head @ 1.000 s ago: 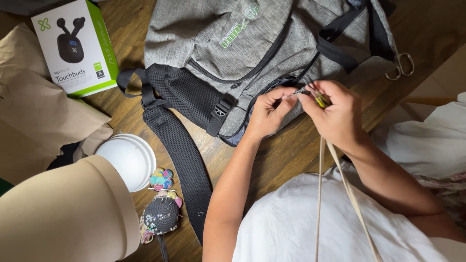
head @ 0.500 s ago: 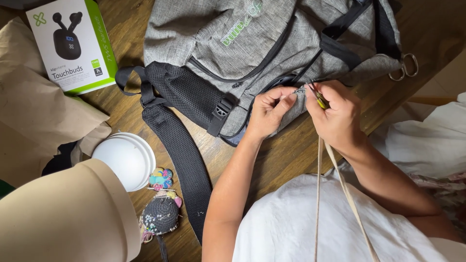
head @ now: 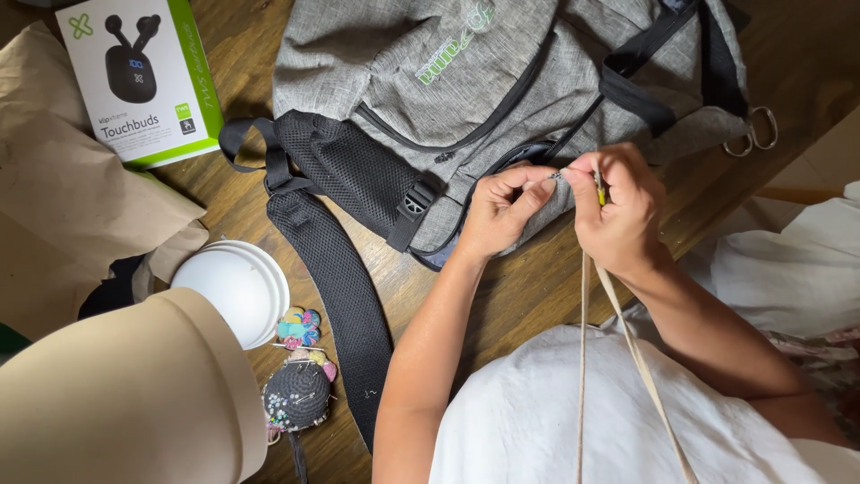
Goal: The person sews a grey backpack by hand using a needle and thread, joining the fabric edges of a seam.
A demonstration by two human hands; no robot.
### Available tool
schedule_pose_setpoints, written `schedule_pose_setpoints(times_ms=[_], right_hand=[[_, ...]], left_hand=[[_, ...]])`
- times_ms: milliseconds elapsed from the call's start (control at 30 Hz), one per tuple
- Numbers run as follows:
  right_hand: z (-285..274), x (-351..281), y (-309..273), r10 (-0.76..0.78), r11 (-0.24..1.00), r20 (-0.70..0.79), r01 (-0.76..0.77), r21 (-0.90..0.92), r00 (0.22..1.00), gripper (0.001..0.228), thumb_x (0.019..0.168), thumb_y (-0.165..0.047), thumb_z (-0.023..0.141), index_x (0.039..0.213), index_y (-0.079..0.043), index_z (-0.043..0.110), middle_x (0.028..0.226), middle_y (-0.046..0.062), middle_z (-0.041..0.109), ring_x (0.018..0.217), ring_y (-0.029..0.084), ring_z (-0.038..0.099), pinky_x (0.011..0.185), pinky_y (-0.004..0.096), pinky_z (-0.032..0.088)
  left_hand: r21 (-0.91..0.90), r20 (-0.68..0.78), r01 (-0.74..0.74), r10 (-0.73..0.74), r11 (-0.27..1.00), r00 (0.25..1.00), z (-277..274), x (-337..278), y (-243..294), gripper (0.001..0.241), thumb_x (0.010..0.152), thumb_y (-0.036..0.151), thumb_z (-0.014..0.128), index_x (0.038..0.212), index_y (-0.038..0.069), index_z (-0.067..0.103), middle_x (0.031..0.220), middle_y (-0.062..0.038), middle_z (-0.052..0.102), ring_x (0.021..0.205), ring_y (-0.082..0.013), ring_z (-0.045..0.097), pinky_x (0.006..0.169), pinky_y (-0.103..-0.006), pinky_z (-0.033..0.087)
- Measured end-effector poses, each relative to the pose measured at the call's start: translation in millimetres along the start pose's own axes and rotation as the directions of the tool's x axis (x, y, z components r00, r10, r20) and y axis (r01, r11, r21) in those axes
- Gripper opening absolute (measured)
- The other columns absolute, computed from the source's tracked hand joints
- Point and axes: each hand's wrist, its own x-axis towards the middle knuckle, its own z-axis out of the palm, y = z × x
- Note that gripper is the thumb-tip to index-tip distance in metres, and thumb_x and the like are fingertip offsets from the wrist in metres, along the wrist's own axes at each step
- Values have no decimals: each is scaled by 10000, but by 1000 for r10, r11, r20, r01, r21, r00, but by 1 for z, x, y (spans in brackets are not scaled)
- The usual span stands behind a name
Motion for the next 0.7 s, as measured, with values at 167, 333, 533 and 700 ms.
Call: schedule_pose_setpoints(times_ms=[167, 333, 533, 700], right_hand=[[-10, -25, 16, 35, 999, -23, -35, 27, 999, 53, 1035, 49, 724, 1001, 40, 685, 864, 144, 630, 764, 345, 648, 717, 411, 534], [-35, -53, 19, 96, 995, -5, -96, -33, 995, 77, 1063, 61, 703, 1004, 50, 656, 848, 169, 648, 756, 380, 647, 717, 414, 523], [-35, -24, -14, 240, 969, 52, -243, 44, 969, 155, 1000, -39, 823, 956, 54, 707, 837, 191, 679, 767, 324, 660, 733, 404, 519], [-19, 0, -14, 131, 989, -11, -130, 74, 991, 207, 944, -30, 871, 1080, 73, 756, 929, 184, 707, 845, 332, 677, 770, 404, 543]], left_hand=[[18, 18, 0, 0, 1000, 1000, 0, 2, 2, 138, 969, 78, 682, 1067, 29, 766, 648, 15, 459, 709, -76, 478, 704, -265, 455], [12, 27, 13, -13, 1000, 1000, 2, 2, 8, 169, 999, 82, 650, 1122, 16, 747, 665, 27, 446, 737, -75, 468, 730, -265, 452], [19, 66, 31, -32, 999, 997, 4, 4, 12, 210, 1012, 92, 629, 1182, 25, 733, 661, 23, 482, 740, -69, 477, 739, -254, 448], [40, 121, 42, -47, 998, 992, 0, 4, 7, 229, 1022, 90, 608, 1210, 36, 728, 680, 5, 503, 769, -86, 487, 766, -279, 467]])
